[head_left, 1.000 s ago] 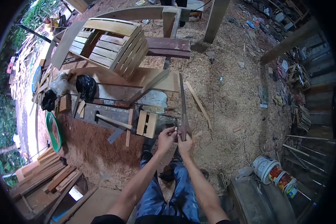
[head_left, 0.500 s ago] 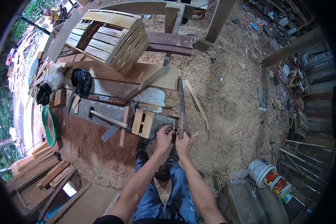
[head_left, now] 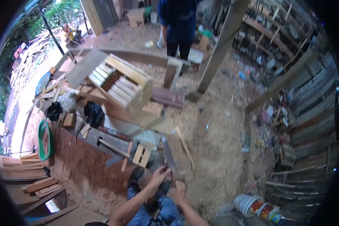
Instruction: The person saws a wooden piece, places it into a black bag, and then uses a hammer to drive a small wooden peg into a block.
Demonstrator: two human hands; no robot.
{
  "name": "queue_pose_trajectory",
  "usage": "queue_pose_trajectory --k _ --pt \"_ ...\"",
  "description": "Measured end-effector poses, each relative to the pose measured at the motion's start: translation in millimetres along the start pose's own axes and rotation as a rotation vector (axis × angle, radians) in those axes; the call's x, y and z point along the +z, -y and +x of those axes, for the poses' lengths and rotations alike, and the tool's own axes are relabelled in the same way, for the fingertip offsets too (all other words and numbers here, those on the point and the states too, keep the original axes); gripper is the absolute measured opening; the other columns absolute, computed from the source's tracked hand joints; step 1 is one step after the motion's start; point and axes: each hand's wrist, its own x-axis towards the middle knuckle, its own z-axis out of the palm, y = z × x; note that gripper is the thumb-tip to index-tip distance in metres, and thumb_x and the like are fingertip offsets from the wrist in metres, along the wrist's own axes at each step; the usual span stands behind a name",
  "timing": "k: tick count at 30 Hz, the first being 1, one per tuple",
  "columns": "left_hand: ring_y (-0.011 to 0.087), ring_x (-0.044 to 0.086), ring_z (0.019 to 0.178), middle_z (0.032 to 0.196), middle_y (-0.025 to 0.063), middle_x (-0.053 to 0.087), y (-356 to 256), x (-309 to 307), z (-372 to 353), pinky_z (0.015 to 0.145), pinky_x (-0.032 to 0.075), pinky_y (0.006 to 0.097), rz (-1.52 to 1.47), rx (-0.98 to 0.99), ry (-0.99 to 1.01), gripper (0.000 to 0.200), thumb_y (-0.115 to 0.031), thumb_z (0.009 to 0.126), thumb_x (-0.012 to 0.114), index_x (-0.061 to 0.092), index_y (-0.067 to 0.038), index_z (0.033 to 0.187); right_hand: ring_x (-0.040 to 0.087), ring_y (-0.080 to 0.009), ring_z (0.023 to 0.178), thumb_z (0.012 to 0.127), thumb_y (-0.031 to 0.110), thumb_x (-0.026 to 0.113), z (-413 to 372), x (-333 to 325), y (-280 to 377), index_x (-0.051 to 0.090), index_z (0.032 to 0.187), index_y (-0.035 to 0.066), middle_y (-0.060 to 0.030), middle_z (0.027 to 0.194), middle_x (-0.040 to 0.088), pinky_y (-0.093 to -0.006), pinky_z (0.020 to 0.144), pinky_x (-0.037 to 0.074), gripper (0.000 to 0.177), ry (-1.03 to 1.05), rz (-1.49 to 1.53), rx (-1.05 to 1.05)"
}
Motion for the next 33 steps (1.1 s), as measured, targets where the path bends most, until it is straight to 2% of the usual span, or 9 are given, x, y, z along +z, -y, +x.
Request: queue_pose_trajectory --k 5,9,12,15,17,18,21,26,33 --pt "0.0082 0.056 0.071 0.087 0.0003 0.064 -40.1 -35.1 -45.6 0.063 0.045 0.0226 0.054 0.145 -0.058 0.037 -0.025 0.085 0.071 0.061 0.000 0.111 0.060 -0.0371 0.077 0.066 0.001 0.062 4.3 -44.3 73.3 0.055 0.079 0.001 -0.0179 0.076 0.060 -0.0446 0.072 0.047 0.015 0.180 0.017 -0.270" --pt "0.0090 0.059 0.072 0.083 0.0026 0.066 -54.1 -88.5 -68.2 0.064 0.048 0.0253 -0.023 0.163 -0.153 0.023 -0.017 0.082 0.072 0.067 -0.001 0.097 0.060 -0.0299 0.082 0.073 0.013 0.067 25.4 -83.0 153.0 0.061 0.081 0.004 -0.0114 0.078 0.063 -0.0460 0.082 0.041 0.014 0.310 -0.210 -0.488" --pt "0.0092 0.058 0.070 0.082 0.0022 0.065 -49.3 -136.7 -86.3 0.061 0.048 0.0261 -0.056 0.222 -0.210 0.023 -0.017 0.082 0.072 0.067 -0.002 0.097 0.060 -0.0280 0.086 0.077 0.023 0.068 25.5 -83.7 187.0 0.065 0.096 0.006 -0.0117 0.085 0.065 -0.0473 0.087 0.037 0.025 0.267 -0.092 -0.575" --pt "0.0098 0.058 0.071 0.081 0.0022 0.064 -44.7 -190.3 -97.5 0.060 0.048 0.0273 -0.091 0.308 -0.252 0.023 -0.017 0.082 0.072 0.066 -0.002 0.098 0.060 -0.0321 0.088 0.079 0.027 0.068 27.6 -43.9 196.1 0.062 0.110 0.004 -0.0156 0.095 0.064 -0.0465 0.087 0.041 0.039 0.127 -0.180 -0.499" --pt "0.0101 0.058 0.070 0.080 0.0025 0.064 -60.3 -229.7 -107.9 0.060 0.047 0.0275 -0.122 0.289 -0.139 0.025 -0.017 0.083 0.071 0.065 -0.001 0.100 0.062 -0.0320 0.088 0.084 0.027 0.066 35.5 -5.8 203.2 0.056 0.120 0.000 -0.0188 0.105 0.063 -0.0429 0.083 0.047 0.046 0.455 0.036 -0.171" --pt "0.0104 0.058 0.071 0.082 0.0036 0.064 -64.9 -247.4 -112.6 0.061 0.047 0.0270 -0.209 0.263 -0.115 0.027 -0.018 0.083 0.070 0.063 0.000 0.102 0.064 -0.0258 0.088 0.089 0.026 0.063 35.8 9.9 215.0 0.054 0.121 -0.003 -0.0168 0.106 0.065 -0.0372 0.077 0.050 0.044 0.646 0.289 0.060" --pt "0.0115 0.058 0.073 0.085 0.0052 0.065 -79.4 -305.8 -125.7 0.064 0.047 0.0274 -0.118 0.321 -0.201 0.029 -0.018 0.084 0.070 0.062 0.002 0.103 0.063 -0.0177 0.088 0.092 0.023 0.062 37.4 30.1 282.3 0.054 0.122 -0.003 -0.0117 0.103 0.066 -0.0334 0.075 0.050 0.041 0.915 0.362 0.170" --pt "0.0134 0.060 0.087 0.099 0.0070 0.064 -79.1 -398.5 -135.1 0.071 0.050 0.0298 -0.173 0.346 -0.147 0.046 -0.020 0.083 0.071 0.054 0.002 0.120 0.059 -0.0125 0.081 0.090 0.019 0.064 34.5 102.0 336.9 0.059 0.115 -0.003 -0.0059 0.095 0.066 -0.0284 0.069 0.049 0.034 0.929 0.418 0.114" --pt "0.0149 0.061 0.081 0.098 0.0091 0.064 -79.7 -488.3 -163.2 0.065 0.051 0.0303 -0.048 0.166 -0.207 0.051 -0.022 0.082 0.072 0.052 0.001 0.123 0.056 -0.0091 0.072 0.091 0.018 0.063 46.0 185.5 397.1 0.060 0.115 -0.002 -0.0041 0.087 0.065 -0.0253 0.061 0.045 0.032 0.915 0.462 0.121"
